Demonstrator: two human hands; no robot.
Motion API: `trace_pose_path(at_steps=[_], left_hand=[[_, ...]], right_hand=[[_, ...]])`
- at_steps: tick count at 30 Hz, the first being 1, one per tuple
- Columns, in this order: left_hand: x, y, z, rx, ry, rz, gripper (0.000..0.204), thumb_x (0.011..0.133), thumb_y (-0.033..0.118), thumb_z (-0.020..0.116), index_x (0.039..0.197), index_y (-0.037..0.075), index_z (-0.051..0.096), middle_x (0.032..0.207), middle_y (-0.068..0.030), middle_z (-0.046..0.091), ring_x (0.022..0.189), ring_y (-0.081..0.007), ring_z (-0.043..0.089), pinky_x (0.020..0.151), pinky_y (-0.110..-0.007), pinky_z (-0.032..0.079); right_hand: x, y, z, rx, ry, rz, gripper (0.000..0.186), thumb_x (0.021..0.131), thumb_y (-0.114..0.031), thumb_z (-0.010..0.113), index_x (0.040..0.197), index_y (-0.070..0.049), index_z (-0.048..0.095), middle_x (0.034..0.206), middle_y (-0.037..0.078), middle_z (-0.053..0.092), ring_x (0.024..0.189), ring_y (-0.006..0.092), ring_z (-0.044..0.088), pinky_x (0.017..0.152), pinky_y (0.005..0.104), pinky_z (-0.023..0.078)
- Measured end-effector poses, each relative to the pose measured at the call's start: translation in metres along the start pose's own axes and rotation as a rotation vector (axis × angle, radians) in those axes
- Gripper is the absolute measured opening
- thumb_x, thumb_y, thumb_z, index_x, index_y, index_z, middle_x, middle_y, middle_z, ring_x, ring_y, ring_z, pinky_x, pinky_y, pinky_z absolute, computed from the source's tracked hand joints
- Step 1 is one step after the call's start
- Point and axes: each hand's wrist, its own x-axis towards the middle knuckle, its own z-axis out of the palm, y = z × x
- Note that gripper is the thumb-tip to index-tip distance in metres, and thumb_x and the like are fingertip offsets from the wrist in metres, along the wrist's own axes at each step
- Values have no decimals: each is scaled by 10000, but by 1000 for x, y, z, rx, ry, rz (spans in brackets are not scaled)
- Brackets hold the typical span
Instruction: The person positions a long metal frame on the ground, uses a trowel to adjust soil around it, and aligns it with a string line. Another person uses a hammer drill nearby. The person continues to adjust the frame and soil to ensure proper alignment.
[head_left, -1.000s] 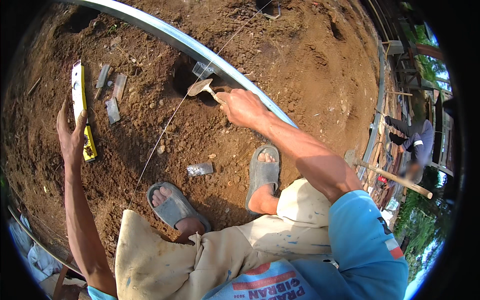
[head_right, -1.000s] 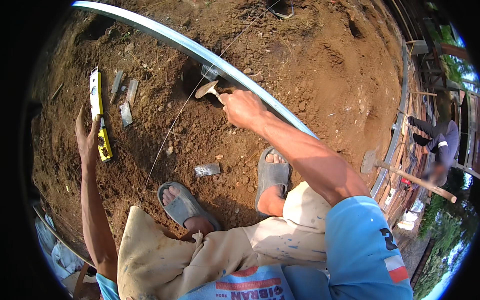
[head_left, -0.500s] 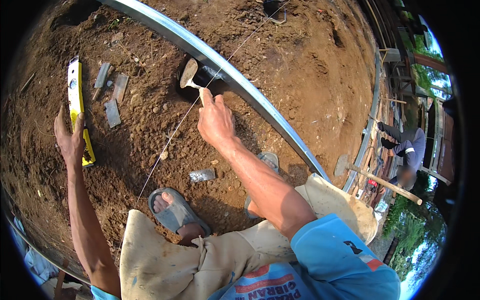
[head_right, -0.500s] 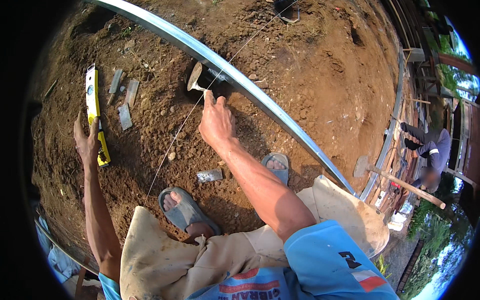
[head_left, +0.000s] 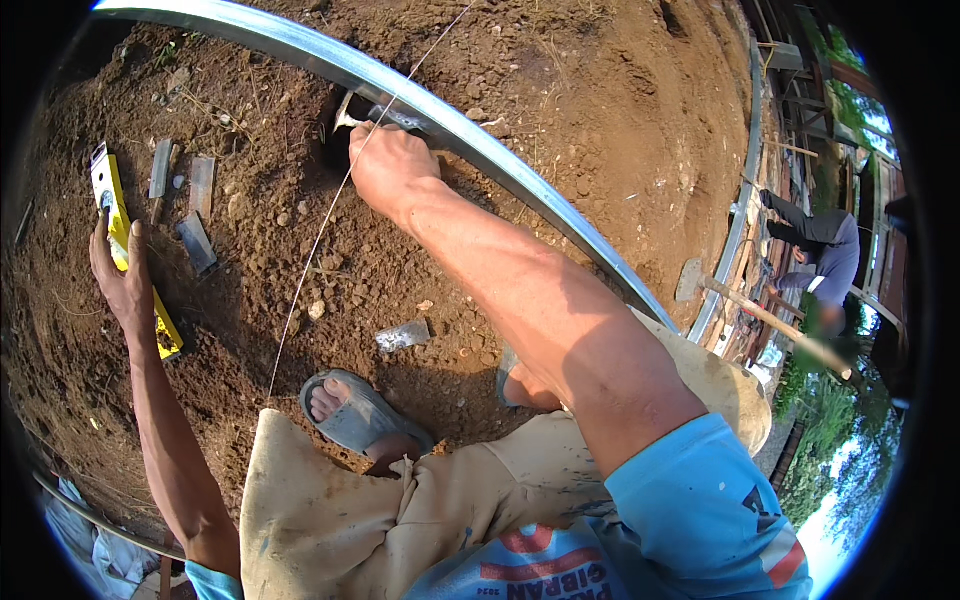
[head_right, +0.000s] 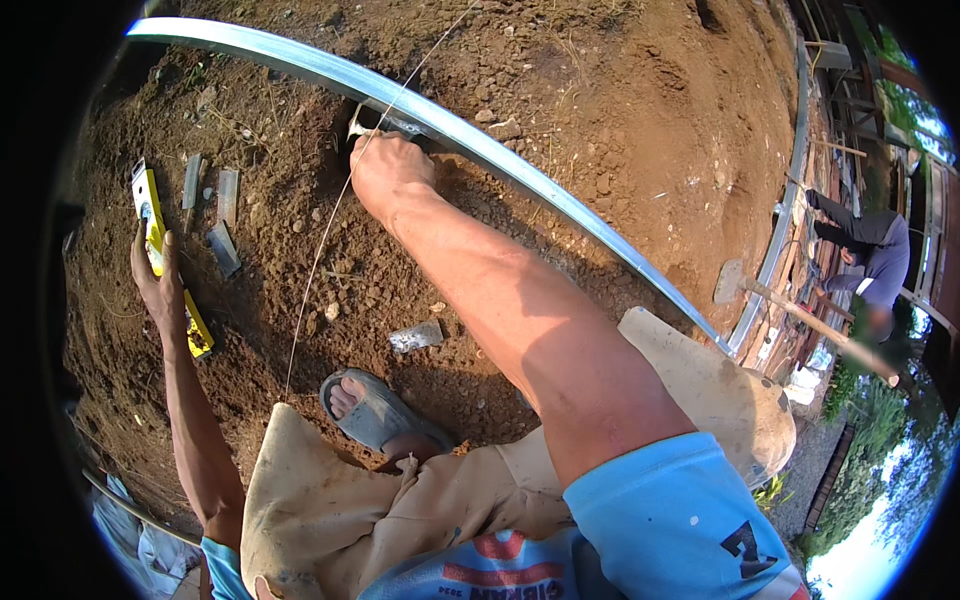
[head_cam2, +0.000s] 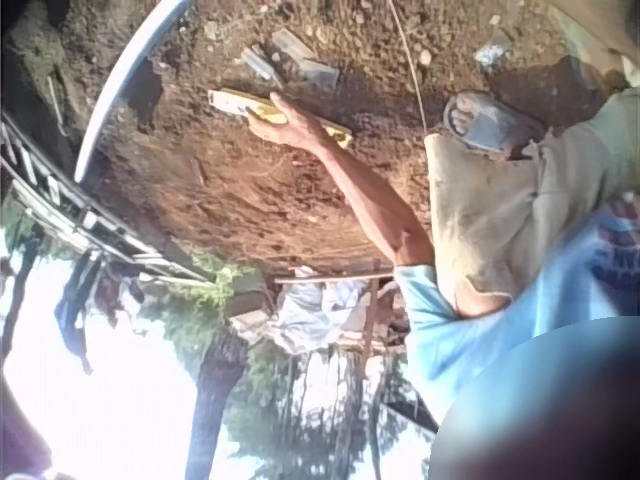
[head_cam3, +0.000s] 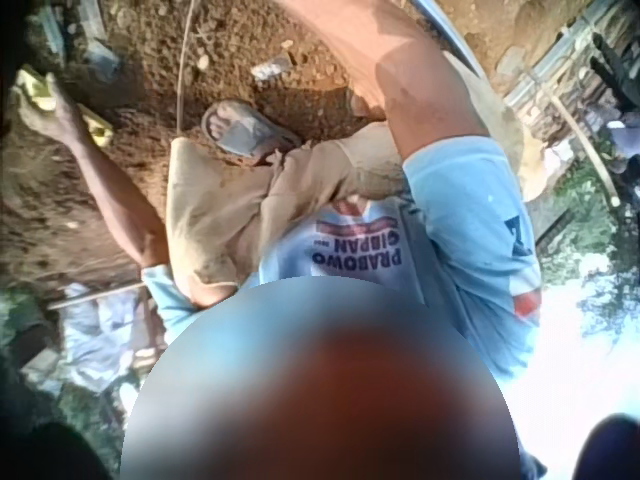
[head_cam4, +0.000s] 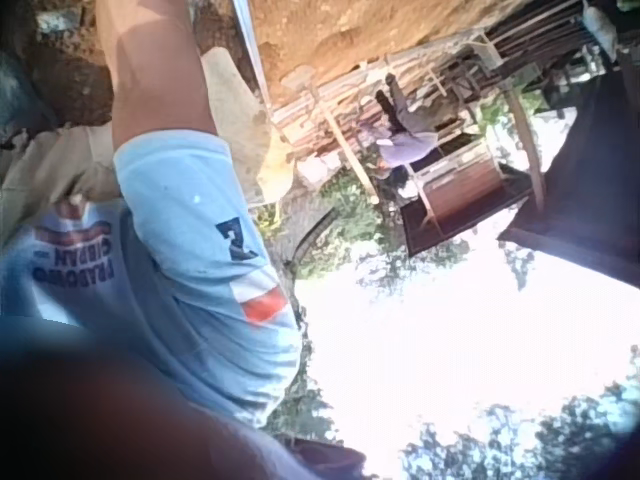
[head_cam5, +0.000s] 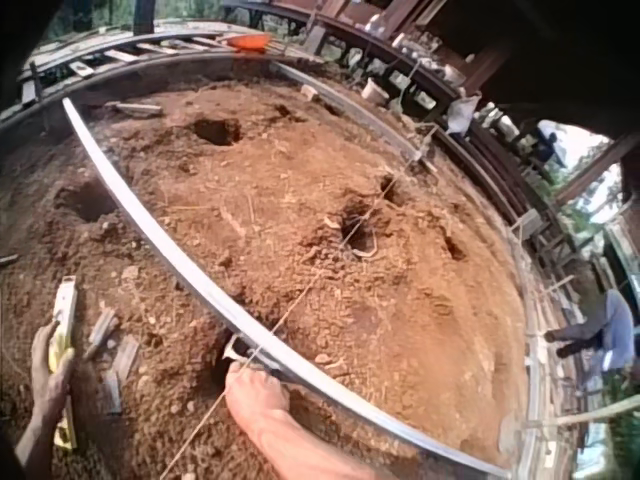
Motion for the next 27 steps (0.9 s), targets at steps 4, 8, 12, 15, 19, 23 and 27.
trace_pose_path(at_steps=[4,8,12,15,19,23,27], left_hand=[[14,30,-3,-105,32,39,662,962,495,655,1477,106,507,1503,-190,445,1429,-343,394,1175,-501,319],[4,44,-26,-234,40,21,676,959,508,645,1479,101,500,1530,-183,427,1453,-336,374,1193,-523,307],[-11,42,-48,-215,112,1,740,935,562,637,1499,109,480,1545,-178,426,1465,-346,360,1219,-552,256],[-25,38,-56,-154,99,3,685,981,487,617,1504,72,464,1555,-188,427,1473,-335,353,1222,-515,263],[-30,49,-57,-199,41,-7,715,953,522,648,1498,91,481,1550,-198,414,1475,-347,345,1212,-547,267],[-29,91,-60,-241,16,88,600,967,409,684,1444,74,540,1470,-198,520,1397,-318,468,1176,-502,351],[-25,145,-52,-358,-274,187,496,971,398,682,1306,34,641,1306,-183,661,1191,-315,648,1039,-490,506]], right_hand=[[0,-15,-22,-200,-112,-30,300,944,-36,490,1177,29,668,1044,202,737,986,342,737,820,407,618],[-17,-25,-36,-160,-188,-35,223,878,-37,609,1048,9,745,1088,204,741,1039,347,727,881,410,600],[-41,-14,-13,34,-49,115,327,909,-30,565,1200,92,653,1049,285,710,1011,390,721,895,453,592],[-30,-14,5,192,195,216,311,930,-88,555,1162,95,652,1001,277,717,942,369,737,836,448,599],[-8,-13,1,492,-22,395,236,930,-168,600,982,35,709,857,181,753,756,282,755,725,392,590],[-57,29,-2,427,-142,137,363,970,-215,566,1274,-18,593,1075,209,720,968,313,725,845,442,561],[-167,104,23,582,-208,-108,484,996,-291,565,1417,-87,443,1004,182,708,819,315,706,752,454,541]])
